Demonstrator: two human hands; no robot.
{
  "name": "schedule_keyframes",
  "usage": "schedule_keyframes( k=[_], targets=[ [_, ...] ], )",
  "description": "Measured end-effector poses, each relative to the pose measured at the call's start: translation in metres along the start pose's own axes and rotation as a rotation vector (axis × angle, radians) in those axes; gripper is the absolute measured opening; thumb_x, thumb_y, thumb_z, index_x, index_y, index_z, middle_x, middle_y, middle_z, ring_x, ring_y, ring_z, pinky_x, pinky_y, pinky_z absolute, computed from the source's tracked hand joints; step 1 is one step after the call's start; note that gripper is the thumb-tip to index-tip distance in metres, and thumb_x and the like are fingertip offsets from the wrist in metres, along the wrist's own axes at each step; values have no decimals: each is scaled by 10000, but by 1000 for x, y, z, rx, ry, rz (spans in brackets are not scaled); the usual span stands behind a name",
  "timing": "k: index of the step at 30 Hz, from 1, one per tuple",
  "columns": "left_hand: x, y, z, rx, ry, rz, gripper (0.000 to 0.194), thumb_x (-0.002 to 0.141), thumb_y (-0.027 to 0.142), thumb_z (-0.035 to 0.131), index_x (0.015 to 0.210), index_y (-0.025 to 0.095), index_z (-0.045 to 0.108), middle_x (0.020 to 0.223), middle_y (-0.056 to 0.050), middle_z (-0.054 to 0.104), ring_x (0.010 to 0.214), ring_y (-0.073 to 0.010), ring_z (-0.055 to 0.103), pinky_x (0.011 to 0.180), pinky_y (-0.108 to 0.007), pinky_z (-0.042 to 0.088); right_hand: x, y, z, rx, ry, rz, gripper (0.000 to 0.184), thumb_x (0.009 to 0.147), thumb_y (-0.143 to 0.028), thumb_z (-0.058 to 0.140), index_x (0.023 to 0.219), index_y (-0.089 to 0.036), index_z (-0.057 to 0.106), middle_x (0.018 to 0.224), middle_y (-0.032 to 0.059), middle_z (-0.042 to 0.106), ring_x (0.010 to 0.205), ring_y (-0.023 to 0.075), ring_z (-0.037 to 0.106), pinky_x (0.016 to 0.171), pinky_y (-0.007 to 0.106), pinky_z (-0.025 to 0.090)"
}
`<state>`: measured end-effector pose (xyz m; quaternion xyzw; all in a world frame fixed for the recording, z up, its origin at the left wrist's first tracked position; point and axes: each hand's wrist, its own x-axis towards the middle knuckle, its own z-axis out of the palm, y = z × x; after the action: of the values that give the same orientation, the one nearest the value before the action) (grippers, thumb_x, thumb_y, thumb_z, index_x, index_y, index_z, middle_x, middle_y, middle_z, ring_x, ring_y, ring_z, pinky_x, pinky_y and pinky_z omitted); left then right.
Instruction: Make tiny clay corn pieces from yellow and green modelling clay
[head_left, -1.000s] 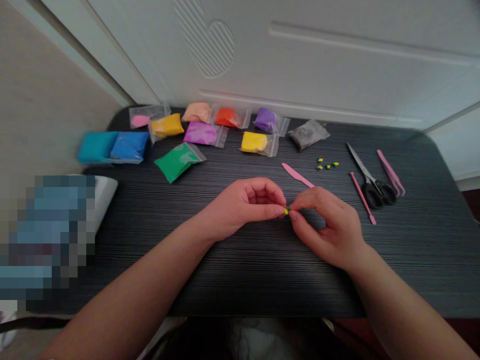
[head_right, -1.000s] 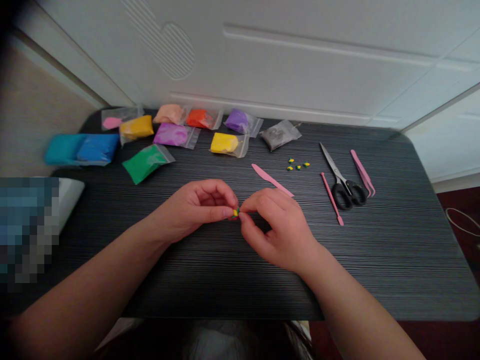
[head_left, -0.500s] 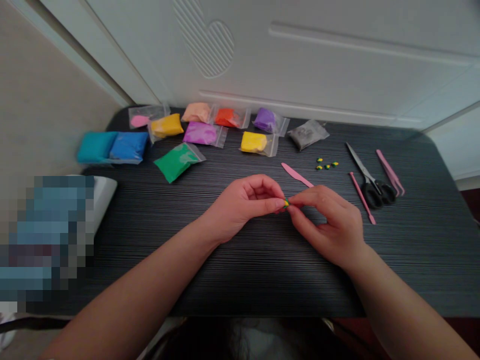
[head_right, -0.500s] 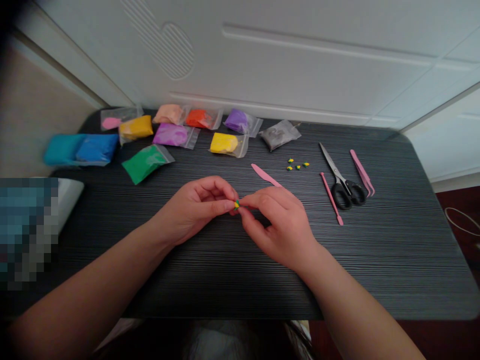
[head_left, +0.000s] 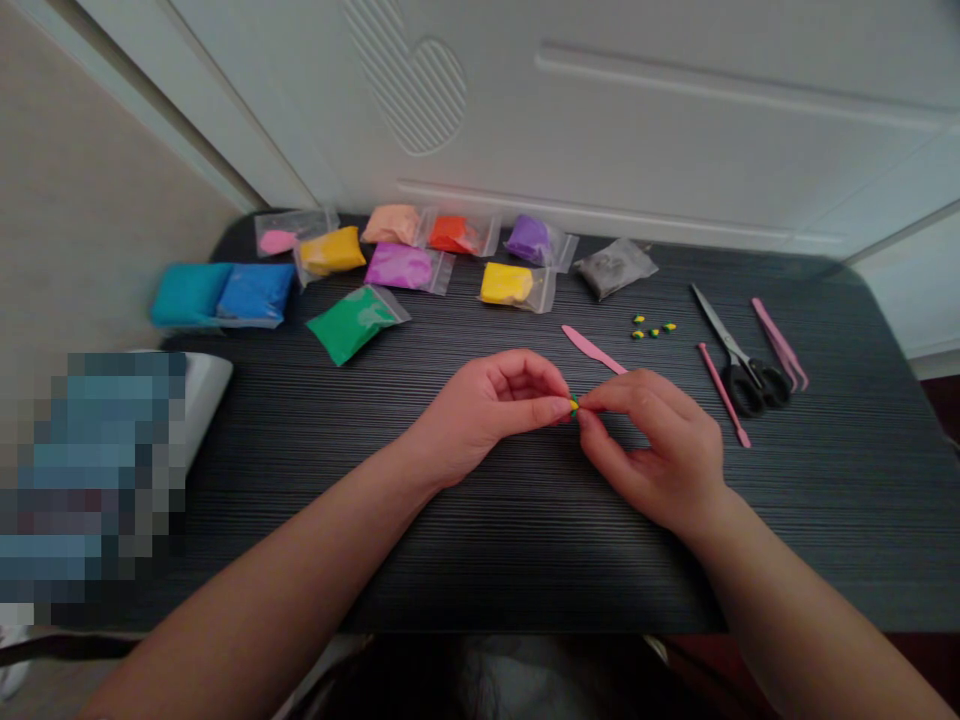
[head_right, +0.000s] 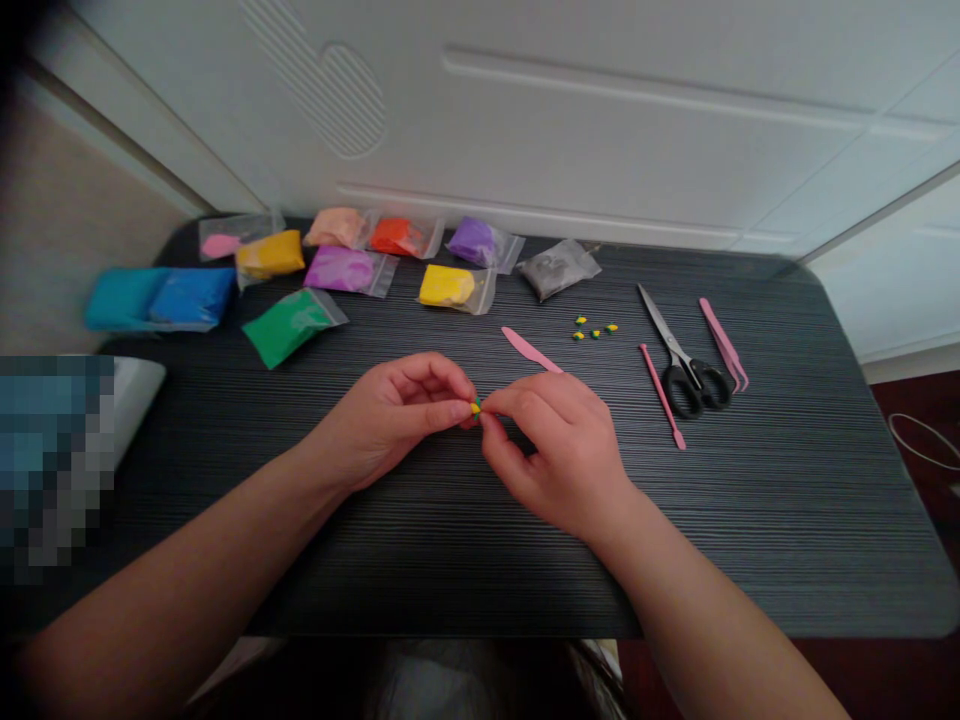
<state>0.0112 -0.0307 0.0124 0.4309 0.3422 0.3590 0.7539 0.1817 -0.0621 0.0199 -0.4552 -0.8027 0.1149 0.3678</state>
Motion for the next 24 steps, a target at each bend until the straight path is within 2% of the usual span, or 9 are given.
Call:
schedule_keyframes(
  k=[12,24],
  targets=[
    [0,0,-1,20,-32,-20,109,672,144,659,759,138,592,711,32,609,663,-55,556,672,-179,415,1,-1,1,-2,5,-3,129,677,-118,576,789,-181,565,759,24,621,734,143,570,693,298,463],
    [0,4,-2,72,-31,-26,100,682,156,645,773,137,608,695,13,631,651,-81,573,672,-209,429,2,-1,0,25,2,4,121,683,-116,570,788,-176,563,761,18,618,735,135,566,692,300,469]
  ],
)
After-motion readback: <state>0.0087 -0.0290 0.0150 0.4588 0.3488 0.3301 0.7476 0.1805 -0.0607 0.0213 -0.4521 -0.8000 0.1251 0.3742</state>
